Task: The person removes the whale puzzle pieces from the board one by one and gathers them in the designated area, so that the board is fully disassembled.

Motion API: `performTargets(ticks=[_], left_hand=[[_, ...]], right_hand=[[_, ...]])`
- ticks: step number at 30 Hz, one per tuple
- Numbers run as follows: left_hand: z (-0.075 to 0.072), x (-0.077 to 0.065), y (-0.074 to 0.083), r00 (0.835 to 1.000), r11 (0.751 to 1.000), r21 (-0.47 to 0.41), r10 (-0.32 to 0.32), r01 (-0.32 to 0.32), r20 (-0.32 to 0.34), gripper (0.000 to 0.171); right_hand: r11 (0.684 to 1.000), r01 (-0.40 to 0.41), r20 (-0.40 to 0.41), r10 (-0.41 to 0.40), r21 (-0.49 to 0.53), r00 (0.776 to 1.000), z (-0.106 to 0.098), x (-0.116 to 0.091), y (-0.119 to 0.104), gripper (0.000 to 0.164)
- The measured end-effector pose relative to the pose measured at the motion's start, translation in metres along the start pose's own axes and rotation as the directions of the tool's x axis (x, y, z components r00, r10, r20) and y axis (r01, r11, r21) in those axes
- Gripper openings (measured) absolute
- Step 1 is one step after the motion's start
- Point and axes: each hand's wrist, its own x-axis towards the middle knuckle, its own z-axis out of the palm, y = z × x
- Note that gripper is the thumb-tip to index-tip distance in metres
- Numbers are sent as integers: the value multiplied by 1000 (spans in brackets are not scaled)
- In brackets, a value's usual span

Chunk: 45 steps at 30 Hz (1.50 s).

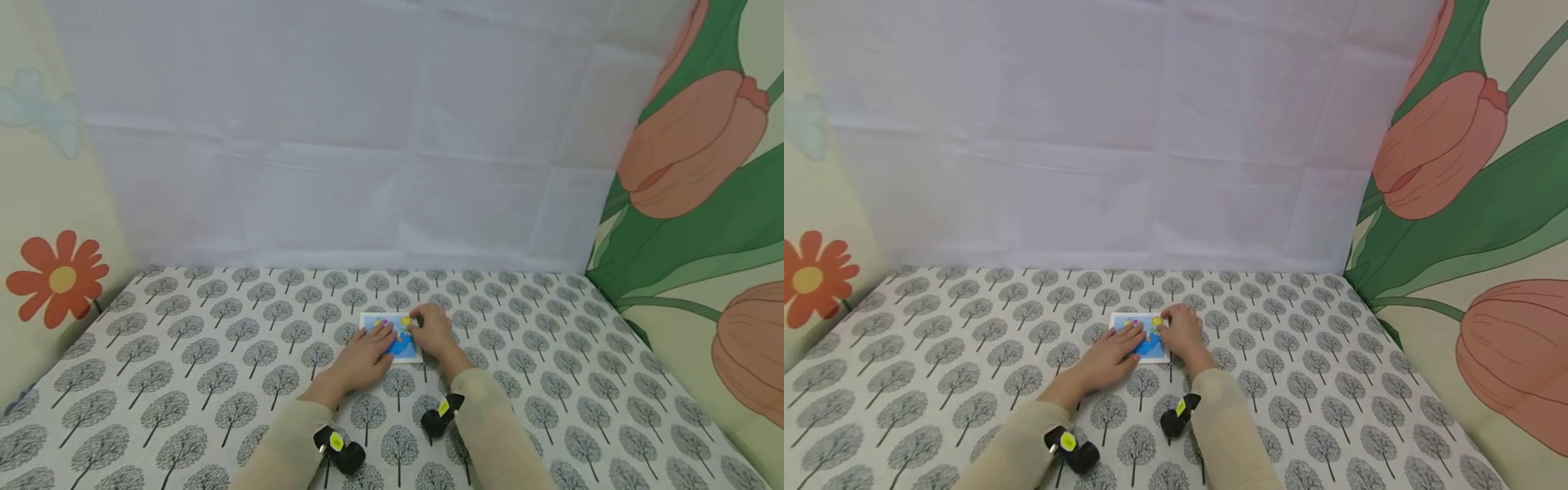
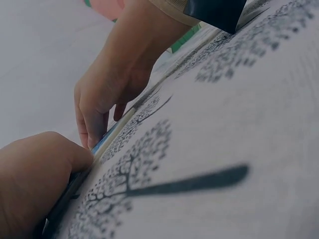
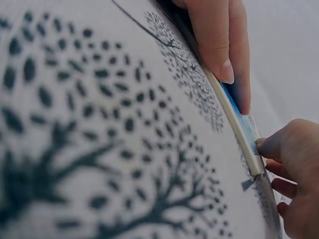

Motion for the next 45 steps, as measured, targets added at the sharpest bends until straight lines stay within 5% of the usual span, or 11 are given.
performTargets(ticks=[16,23,32,45], left_hand=[[-4,0,3,1000,1000,-12,-8,8,15,44],[-5,0,3,1000,1000,-15,7,-7,10,44],[-4,0,2,1000,1000,-23,6,-5,9,44],[-5,-1,3,1000,999,-43,-19,20,19,45]], right_hand=[[994,46,-60,-40,100,997,2,0,3,16],[957,29,-51,-15,288,999,2,1,5,17],[920,-29,-24,42,392,999,2,-1,4,21],[924,-41,-2,45,381,999,3,1,6,29]])
